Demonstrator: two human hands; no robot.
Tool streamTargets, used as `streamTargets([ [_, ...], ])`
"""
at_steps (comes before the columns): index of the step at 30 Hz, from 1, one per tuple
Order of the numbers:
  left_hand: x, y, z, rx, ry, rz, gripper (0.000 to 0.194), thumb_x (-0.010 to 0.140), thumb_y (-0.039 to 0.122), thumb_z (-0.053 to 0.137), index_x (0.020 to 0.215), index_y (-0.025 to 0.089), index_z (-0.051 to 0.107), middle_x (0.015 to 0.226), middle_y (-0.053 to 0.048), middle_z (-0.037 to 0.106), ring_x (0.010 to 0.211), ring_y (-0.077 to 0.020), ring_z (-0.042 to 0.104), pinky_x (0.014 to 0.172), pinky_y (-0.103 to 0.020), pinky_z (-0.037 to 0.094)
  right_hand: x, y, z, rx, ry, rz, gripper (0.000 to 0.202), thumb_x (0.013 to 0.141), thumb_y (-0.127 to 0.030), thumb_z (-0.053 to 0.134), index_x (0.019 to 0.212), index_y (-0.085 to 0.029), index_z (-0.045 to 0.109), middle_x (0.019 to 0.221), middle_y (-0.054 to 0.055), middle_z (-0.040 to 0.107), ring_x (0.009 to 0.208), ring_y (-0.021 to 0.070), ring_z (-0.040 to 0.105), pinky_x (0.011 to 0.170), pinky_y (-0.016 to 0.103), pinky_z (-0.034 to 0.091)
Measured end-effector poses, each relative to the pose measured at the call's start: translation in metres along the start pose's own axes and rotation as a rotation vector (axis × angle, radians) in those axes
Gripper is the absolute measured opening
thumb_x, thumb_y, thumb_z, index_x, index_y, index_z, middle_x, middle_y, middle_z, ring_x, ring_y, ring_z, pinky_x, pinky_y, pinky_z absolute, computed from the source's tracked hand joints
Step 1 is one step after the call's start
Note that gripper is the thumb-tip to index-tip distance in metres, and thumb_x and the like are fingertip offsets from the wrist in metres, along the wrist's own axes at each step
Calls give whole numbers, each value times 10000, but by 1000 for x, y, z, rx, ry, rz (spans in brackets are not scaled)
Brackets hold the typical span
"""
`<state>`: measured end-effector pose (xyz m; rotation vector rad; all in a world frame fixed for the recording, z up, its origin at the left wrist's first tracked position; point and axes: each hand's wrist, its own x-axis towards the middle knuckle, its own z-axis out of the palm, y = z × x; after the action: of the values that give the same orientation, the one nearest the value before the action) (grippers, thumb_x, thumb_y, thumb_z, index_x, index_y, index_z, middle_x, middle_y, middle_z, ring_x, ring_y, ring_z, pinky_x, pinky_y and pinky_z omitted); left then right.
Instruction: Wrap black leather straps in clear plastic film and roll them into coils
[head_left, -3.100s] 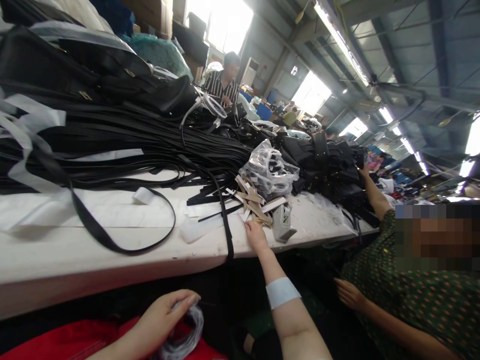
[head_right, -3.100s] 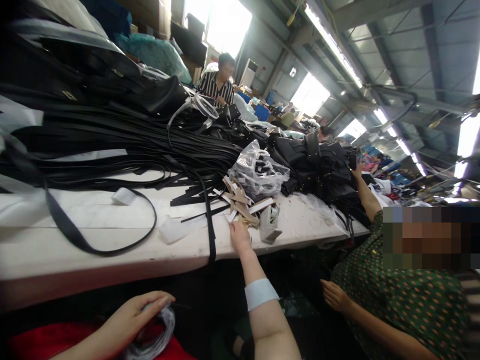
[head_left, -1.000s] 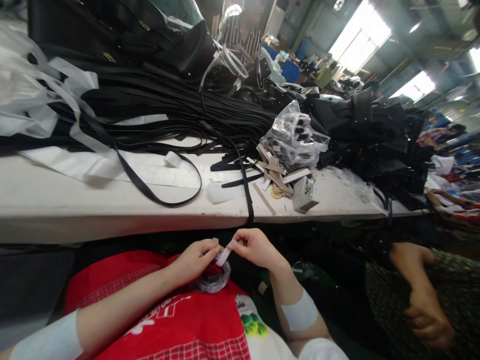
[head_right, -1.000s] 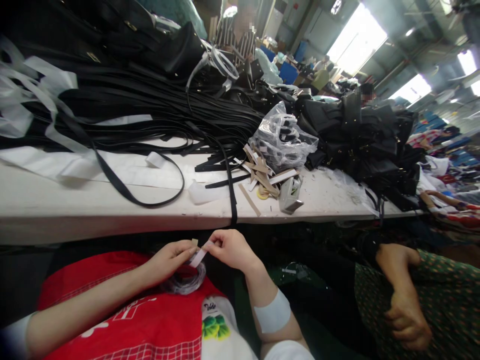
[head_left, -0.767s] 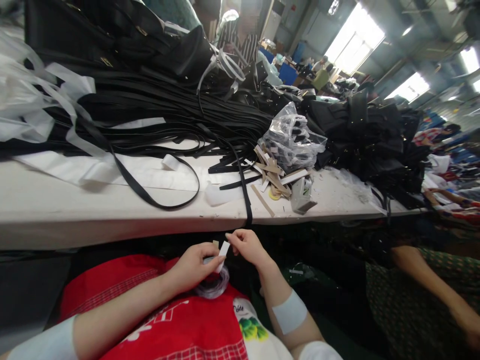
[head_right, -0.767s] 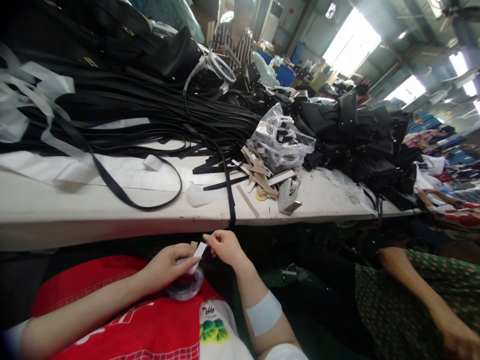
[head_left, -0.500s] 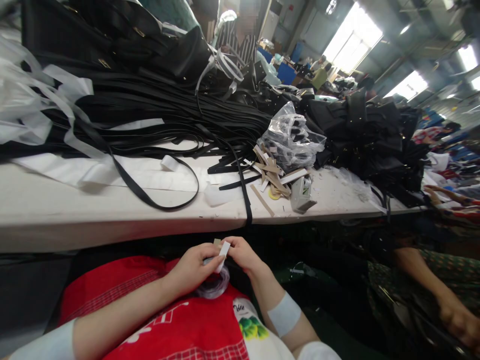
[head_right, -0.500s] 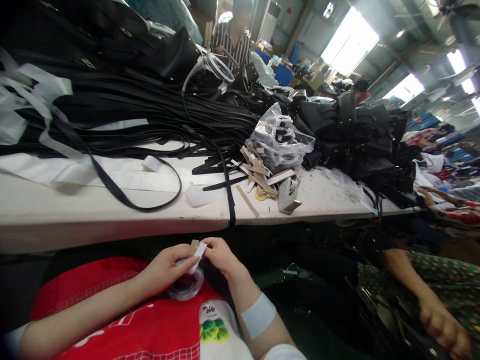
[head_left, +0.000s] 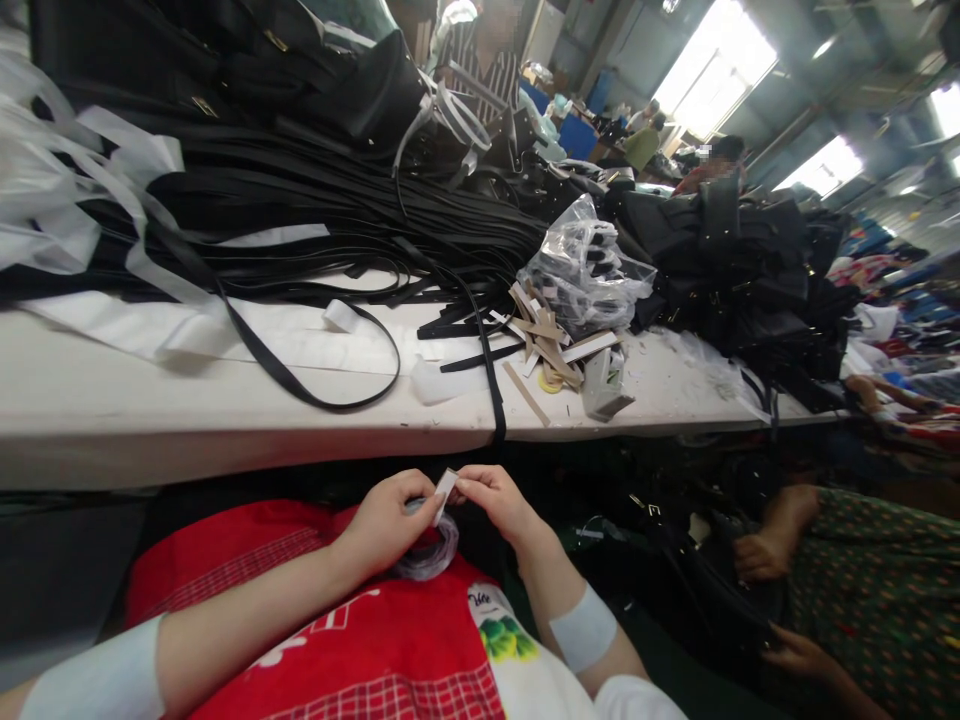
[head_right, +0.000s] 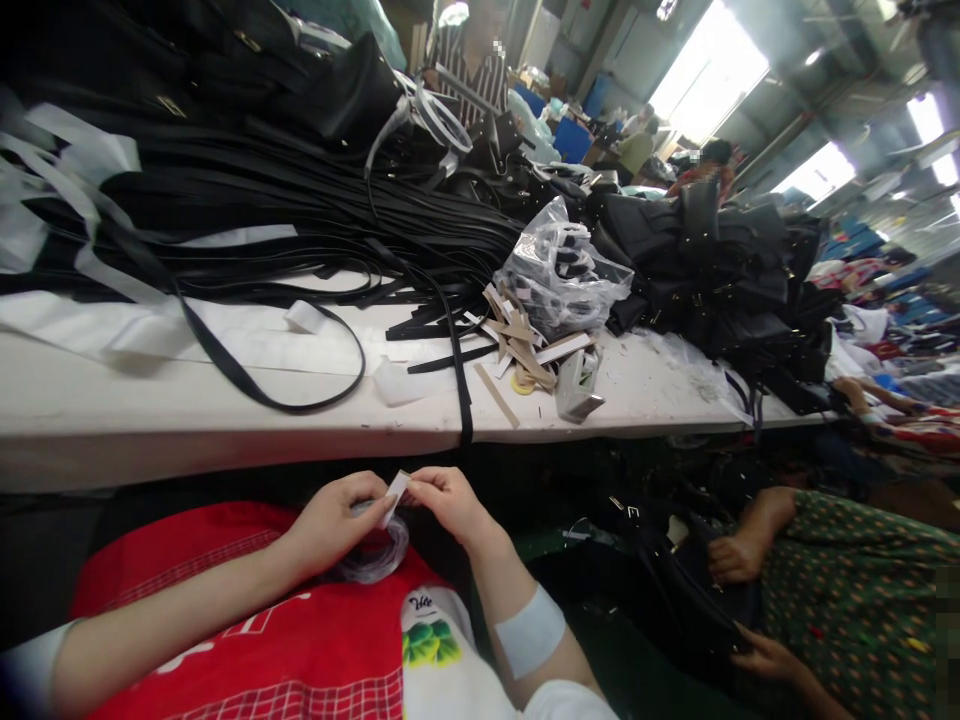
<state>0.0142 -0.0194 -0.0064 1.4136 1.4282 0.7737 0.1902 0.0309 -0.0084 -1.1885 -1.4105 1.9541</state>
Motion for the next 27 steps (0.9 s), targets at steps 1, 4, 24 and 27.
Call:
streamTargets([
  [1, -1, 2, 1, 14, 14, 5, 323, 844, 400, 503, 604, 201, 589, 708, -14, 628, 706, -177, 605, 697, -292, 440, 0, -1, 0, -28, 9, -2, 276, 735, -406, 699, 759, -132, 717, 686, 17, 662, 628, 122, 553, 646, 249, 425],
  [4, -2, 4, 2, 64, 67, -34, 246, 821, 388, 538, 661, 206, 582, 714, -8, 635, 700, -182, 605, 691, -299, 440, 1, -1, 1, -101, 53, 16, 277, 714, -394, 733, 688, -121, 693, 608, -11, 615, 555, 94, 491, 575, 230, 368],
  [24, 13, 7, -19, -621, -365, -410, 331, 596, 343, 728, 833, 124, 656, 601, -4, 635, 502, -126, 527, 499, -235, 398, -31, -19, 10, -849, -1, -468, 362, 857, -155, 528, 1199, -206, 636, 1149, 81, 662, 1042, 185, 614, 941, 326, 485],
  [27, 23, 15, -22, -809, -265, -426, 388, 593, 355, 753, 885, 107, 694, 615, -13, 641, 508, -112, 519, 494, -221, 403, -44, -22, 15, -934, 64, -593, 542, 840, -137, 517, 1377, -201, 488, 1330, 109, 562, 1236, 226, 509, 1057, 400, 423],
])
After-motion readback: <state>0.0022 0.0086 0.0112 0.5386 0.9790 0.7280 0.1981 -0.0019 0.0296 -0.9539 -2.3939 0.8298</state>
